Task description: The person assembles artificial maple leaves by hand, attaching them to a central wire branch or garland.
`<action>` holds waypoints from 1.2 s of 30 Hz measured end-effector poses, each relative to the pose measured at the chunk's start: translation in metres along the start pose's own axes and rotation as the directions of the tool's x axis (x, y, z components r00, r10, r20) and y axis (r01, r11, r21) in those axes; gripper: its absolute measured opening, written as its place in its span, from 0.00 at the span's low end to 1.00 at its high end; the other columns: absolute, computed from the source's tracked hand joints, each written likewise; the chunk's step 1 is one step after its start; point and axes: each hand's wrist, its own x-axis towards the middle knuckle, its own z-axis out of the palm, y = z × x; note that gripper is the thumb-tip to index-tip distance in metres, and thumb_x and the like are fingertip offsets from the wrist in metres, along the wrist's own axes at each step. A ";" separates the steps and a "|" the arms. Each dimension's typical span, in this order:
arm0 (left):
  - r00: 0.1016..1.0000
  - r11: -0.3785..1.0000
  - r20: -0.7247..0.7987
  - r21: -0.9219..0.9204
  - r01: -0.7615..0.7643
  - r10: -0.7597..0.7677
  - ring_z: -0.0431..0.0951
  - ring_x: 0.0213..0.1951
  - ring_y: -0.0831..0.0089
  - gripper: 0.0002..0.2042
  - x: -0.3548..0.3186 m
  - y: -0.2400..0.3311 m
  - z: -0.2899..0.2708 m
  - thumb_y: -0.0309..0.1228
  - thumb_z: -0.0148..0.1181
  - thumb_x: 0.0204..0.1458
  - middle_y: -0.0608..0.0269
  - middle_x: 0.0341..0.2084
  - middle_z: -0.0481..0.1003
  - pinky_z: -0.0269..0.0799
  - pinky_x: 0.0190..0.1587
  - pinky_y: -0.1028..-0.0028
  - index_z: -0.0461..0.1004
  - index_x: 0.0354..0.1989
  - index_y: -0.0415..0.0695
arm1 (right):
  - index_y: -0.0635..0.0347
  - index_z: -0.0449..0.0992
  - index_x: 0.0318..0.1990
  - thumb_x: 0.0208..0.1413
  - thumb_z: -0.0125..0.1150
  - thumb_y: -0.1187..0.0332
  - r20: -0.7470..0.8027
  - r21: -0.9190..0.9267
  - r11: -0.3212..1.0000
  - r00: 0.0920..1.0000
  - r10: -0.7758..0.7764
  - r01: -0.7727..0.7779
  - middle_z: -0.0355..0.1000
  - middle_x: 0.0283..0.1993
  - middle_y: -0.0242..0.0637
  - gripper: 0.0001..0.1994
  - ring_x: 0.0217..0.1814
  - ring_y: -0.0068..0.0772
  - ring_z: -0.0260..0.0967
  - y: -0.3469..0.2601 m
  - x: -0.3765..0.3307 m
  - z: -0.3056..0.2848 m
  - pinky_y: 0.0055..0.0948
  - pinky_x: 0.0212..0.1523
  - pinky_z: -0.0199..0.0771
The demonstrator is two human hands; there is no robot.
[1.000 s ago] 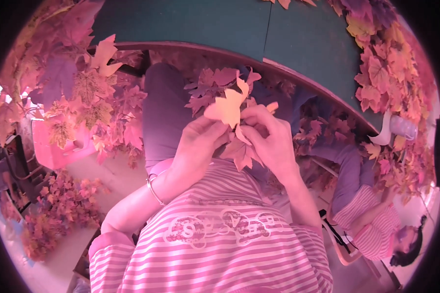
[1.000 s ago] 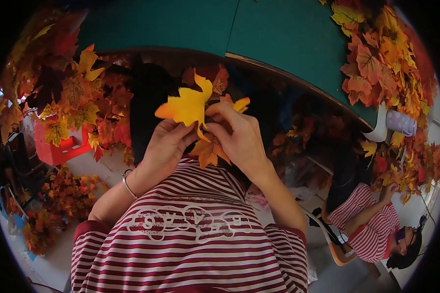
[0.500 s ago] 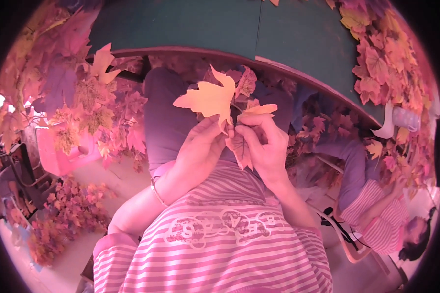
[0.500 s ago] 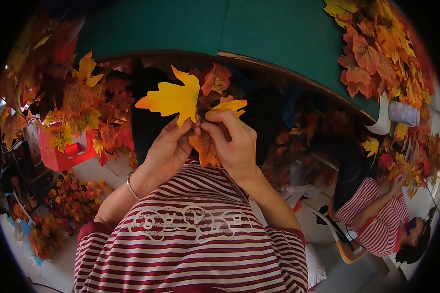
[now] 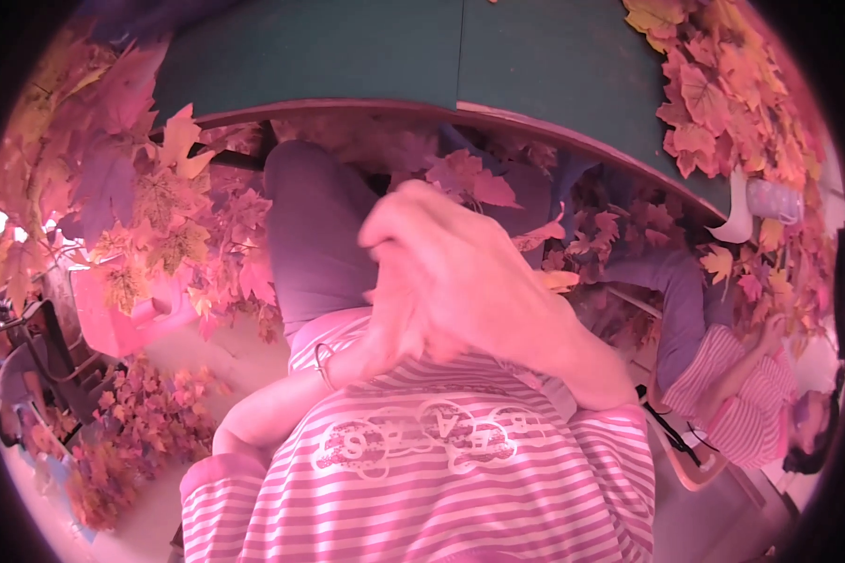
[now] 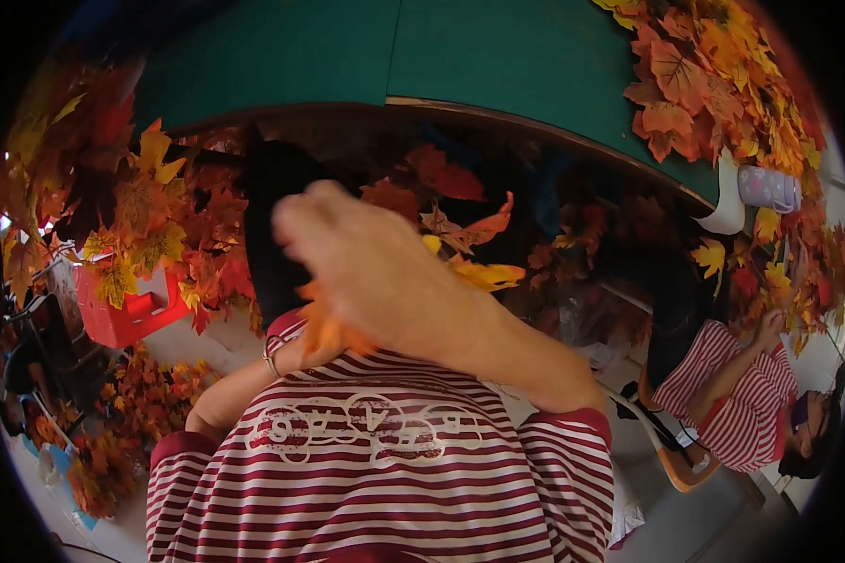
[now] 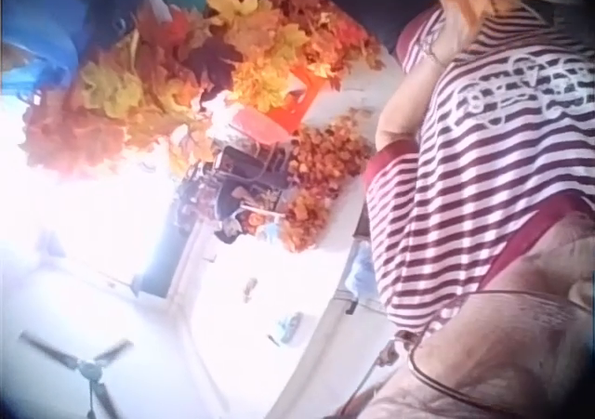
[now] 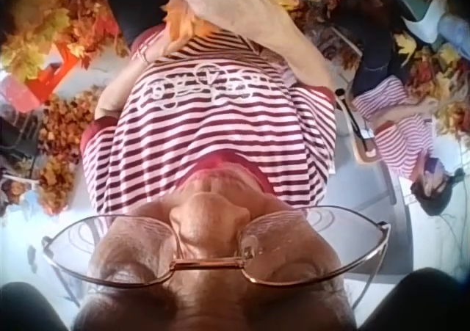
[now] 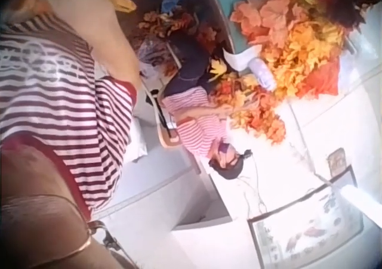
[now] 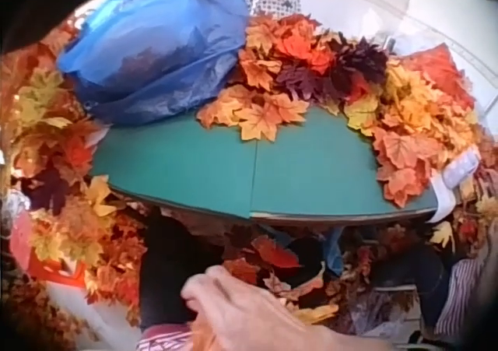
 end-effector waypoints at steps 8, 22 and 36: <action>0.949 0.986 0.299 -0.093 0.138 -0.105 0.75 0.41 0.80 0.10 0.022 0.012 -0.014 0.32 0.52 0.69 0.68 0.37 0.75 0.72 0.51 0.77 0.74 0.50 0.39 | 0.67 0.77 0.40 0.54 0.61 0.83 -0.347 0.052 0.964 0.901 0.261 -0.259 0.73 0.36 0.43 0.07 0.35 0.43 0.76 0.066 -0.069 0.025 0.30 0.36 0.75; 0.978 0.978 0.205 -0.189 0.087 -0.047 0.74 0.43 0.80 0.10 0.022 0.006 -0.006 0.32 0.53 0.69 0.68 0.41 0.75 0.71 0.52 0.77 0.73 0.51 0.40 | 0.67 0.78 0.40 0.55 0.64 0.85 -0.568 0.108 0.971 0.788 0.237 -0.214 0.76 0.35 0.41 0.07 0.35 0.35 0.76 0.063 -0.070 0.050 0.26 0.38 0.75; 0.982 0.971 0.189 -0.231 0.059 -0.014 0.75 0.42 0.80 0.11 0.019 0.005 -0.003 0.33 0.54 0.69 0.67 0.40 0.76 0.74 0.46 0.79 0.72 0.52 0.39 | 0.71 0.76 0.43 0.61 0.59 0.85 -0.525 0.311 0.921 0.766 0.372 -0.234 0.76 0.51 0.45 0.06 0.48 0.26 0.76 0.058 -0.073 0.054 0.21 0.44 0.78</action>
